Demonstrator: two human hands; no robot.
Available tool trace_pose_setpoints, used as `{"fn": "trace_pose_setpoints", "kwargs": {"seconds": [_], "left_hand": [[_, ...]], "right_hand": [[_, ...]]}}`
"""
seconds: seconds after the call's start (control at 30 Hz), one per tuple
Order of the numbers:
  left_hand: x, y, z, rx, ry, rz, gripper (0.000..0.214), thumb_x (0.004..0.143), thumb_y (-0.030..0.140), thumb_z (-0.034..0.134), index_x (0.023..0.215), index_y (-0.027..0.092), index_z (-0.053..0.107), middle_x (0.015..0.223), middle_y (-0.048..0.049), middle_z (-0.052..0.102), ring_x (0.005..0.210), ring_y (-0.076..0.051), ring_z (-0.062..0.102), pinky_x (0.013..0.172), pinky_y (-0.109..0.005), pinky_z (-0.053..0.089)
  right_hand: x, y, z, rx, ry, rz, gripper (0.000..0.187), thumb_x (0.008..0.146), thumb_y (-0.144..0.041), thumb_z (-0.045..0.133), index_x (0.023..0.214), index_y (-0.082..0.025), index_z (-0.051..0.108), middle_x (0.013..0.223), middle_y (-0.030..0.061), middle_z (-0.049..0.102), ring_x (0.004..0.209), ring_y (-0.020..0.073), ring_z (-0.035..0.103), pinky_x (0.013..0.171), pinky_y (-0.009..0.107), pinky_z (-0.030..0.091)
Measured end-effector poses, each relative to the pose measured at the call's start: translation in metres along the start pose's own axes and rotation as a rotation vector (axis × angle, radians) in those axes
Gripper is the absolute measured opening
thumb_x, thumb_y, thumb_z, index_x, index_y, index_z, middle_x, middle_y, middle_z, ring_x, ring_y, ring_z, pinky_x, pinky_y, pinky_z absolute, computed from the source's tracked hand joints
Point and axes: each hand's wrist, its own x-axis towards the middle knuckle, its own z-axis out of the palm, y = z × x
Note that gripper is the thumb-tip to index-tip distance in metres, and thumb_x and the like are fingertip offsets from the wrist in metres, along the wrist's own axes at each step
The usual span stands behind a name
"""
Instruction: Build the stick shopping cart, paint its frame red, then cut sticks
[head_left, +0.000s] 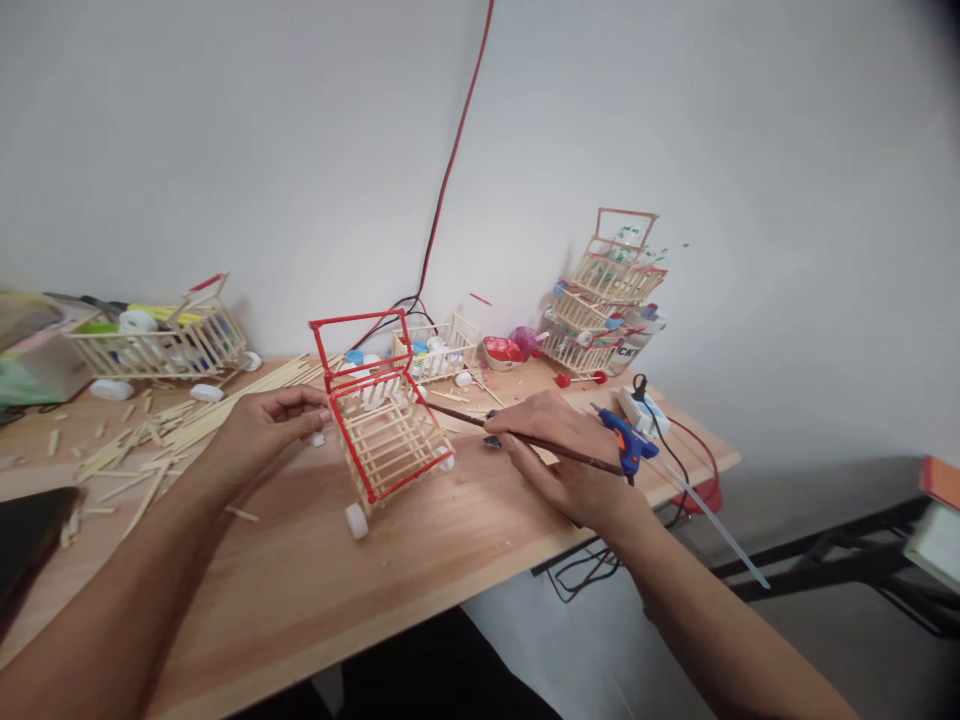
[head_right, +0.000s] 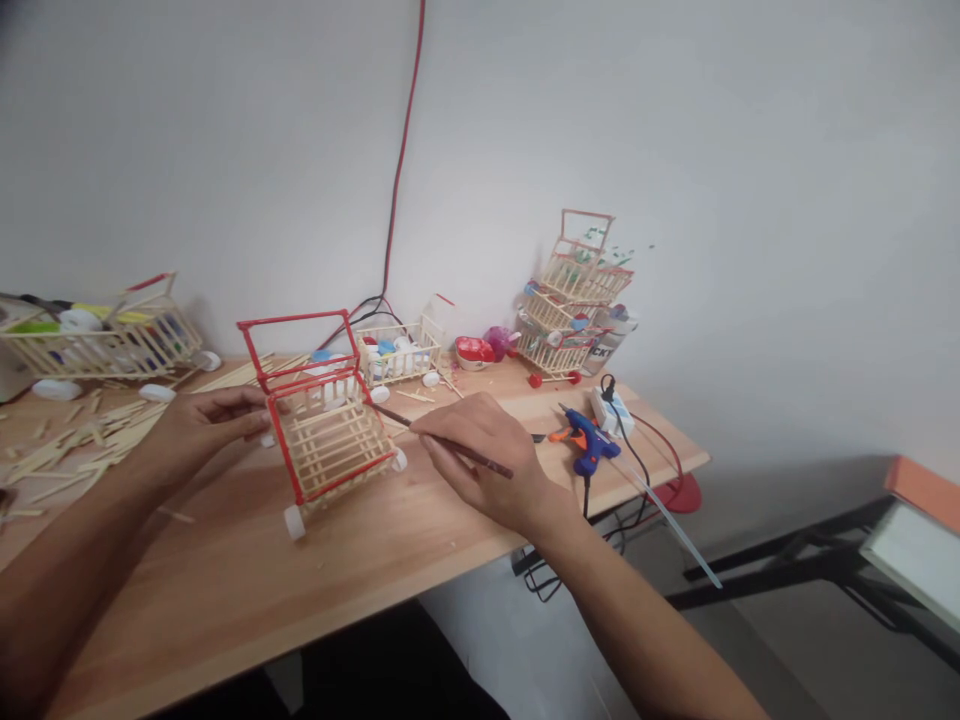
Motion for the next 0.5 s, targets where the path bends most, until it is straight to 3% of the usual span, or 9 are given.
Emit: {"fn": "trace_pose_setpoints", "kwargs": {"seconds": [0.3,0.5], "left_hand": [[0.000,-0.003,0.000,0.010,0.002,0.009,0.031,0.061,0.045,0.081,0.077,0.020,0.072,0.076,-0.0017,0.072,0.061,-0.014,0.059,0.059,-0.025,0.050],[-0.001,-0.001,0.001,-0.025,0.002,-0.003,0.024,0.061,0.037,0.078,0.077,0.019,0.072,0.075,-0.0008,0.072,0.061,-0.013,0.057,0.059,-0.024,0.048]], "right_hand": [[0.003,0.001,0.003,-0.006,0.046,0.022,0.019,0.092,-0.010,0.059,0.105,-0.020,0.069,0.094,0.0070,0.076,0.088,0.0187,0.071,0.079,0.034,0.057],[0.010,0.002,0.008,-0.011,0.012,-0.033,0.018,0.092,-0.009,0.059,0.104,-0.018,0.068,0.093,0.0078,0.077,0.087,0.0178,0.071,0.080,0.033,0.057]]}}
